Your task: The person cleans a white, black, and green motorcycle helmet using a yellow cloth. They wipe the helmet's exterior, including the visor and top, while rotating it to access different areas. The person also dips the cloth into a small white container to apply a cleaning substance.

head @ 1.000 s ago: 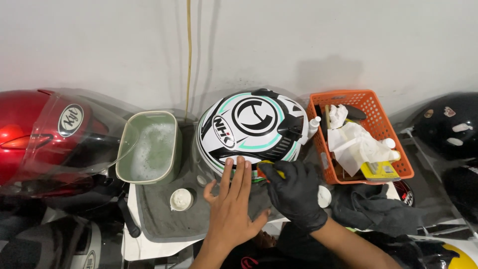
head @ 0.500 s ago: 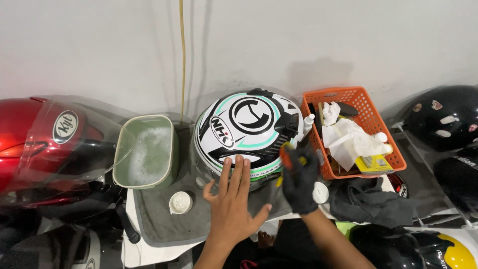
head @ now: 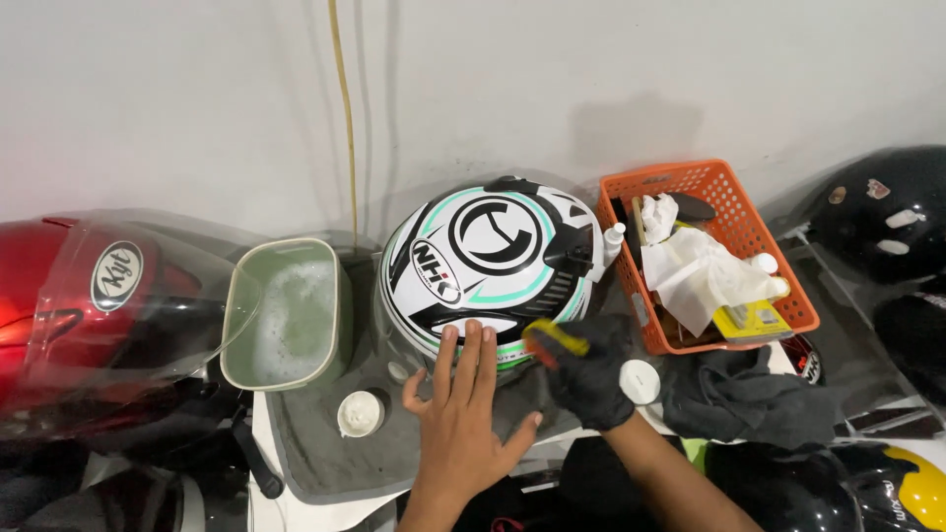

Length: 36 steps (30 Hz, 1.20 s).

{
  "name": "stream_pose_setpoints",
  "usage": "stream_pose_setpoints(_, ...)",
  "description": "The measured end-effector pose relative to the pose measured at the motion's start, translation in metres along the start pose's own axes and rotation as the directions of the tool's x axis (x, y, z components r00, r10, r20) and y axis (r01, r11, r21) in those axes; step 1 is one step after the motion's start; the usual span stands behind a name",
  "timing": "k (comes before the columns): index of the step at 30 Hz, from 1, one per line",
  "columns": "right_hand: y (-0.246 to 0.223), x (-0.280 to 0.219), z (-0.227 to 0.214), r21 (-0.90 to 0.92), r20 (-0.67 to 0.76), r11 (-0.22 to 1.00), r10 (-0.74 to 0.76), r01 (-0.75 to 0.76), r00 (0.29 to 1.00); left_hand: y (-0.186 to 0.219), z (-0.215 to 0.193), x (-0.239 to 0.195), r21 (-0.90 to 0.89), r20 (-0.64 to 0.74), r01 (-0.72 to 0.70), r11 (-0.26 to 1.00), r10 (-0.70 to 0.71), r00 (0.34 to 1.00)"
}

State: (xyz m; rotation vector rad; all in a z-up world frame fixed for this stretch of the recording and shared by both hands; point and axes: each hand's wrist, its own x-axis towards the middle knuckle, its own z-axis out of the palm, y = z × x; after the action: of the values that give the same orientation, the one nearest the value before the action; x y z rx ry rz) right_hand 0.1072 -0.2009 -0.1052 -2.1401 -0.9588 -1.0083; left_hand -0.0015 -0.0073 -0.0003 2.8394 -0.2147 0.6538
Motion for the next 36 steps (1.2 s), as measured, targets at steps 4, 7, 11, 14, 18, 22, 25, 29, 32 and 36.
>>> stream_pose_setpoints(4, -0.009, 0.024, -0.004, 0.156, -0.187, 0.931, 0.356, -0.33, 0.915, -0.002, 0.006, -0.001, -0.008, -0.013, -0.012, 1.0, 0.011, 1.0)
stream_pose_setpoints(7, 0.004, -0.011, 0.003, 0.152, -0.038, 0.961, 0.24, -0.232, 0.97, -0.003, 0.011, 0.001, -0.041, -0.036, -0.009, 0.999, 0.008, 0.999)
stream_pose_setpoints(11, -0.002, 0.036, -0.016, 0.191, -0.148, 0.909, 0.399, -0.37, 0.905, -0.003, 0.016, -0.001, -0.049, -0.059, 0.003, 0.999, -0.006, 0.998)
stream_pose_setpoints(14, -0.008, 0.01, -0.012, 0.03, -0.025, 0.963, 0.268, -0.268, 0.963, -0.002, 0.024, 0.0, -0.019, -0.137, 0.007, 1.0, -0.01, 0.99)
stream_pose_setpoints(18, -0.014, 0.029, -0.024, -0.118, 0.052, 0.988, -0.098, 0.104, 0.994, -0.002, 0.028, -0.005, -0.061, -0.127, 0.02, 0.998, -0.028, 0.992)
stream_pose_setpoints(22, -0.011, 0.059, -0.024, -0.042, 0.0, 0.993, 0.11, -0.11, 0.994, 0.001, 0.027, -0.001, -0.048, -0.16, 0.013, 0.999, -0.02, 0.987)
stream_pose_setpoints(25, -0.023, 0.062, -0.027, -0.017, 0.027, 0.999, 0.039, -0.039, 0.999, 0.003, 0.028, 0.002, -0.066, -0.185, 0.007, 0.998, -0.019, 0.983)
stream_pose_setpoints(29, -0.005, 0.069, -0.029, 0.007, -0.035, 0.987, 0.159, -0.159, 0.987, 0.003, 0.026, 0.002, 0.018, -0.223, 0.012, 1.0, -0.008, 0.975)
stream_pose_setpoints(32, -0.004, 0.053, -0.022, -0.056, 0.036, 0.986, 0.162, -0.16, 0.986, 0.008, 0.026, 0.002, -0.045, -0.195, 0.04, 0.998, -0.048, 0.98)
stream_pose_setpoints(36, -0.008, 0.039, -0.023, -0.041, 0.059, 0.998, -0.044, 0.047, 0.997, 0.005, 0.025, 0.001, -0.016, -0.22, 0.034, 0.999, -0.036, 0.975)
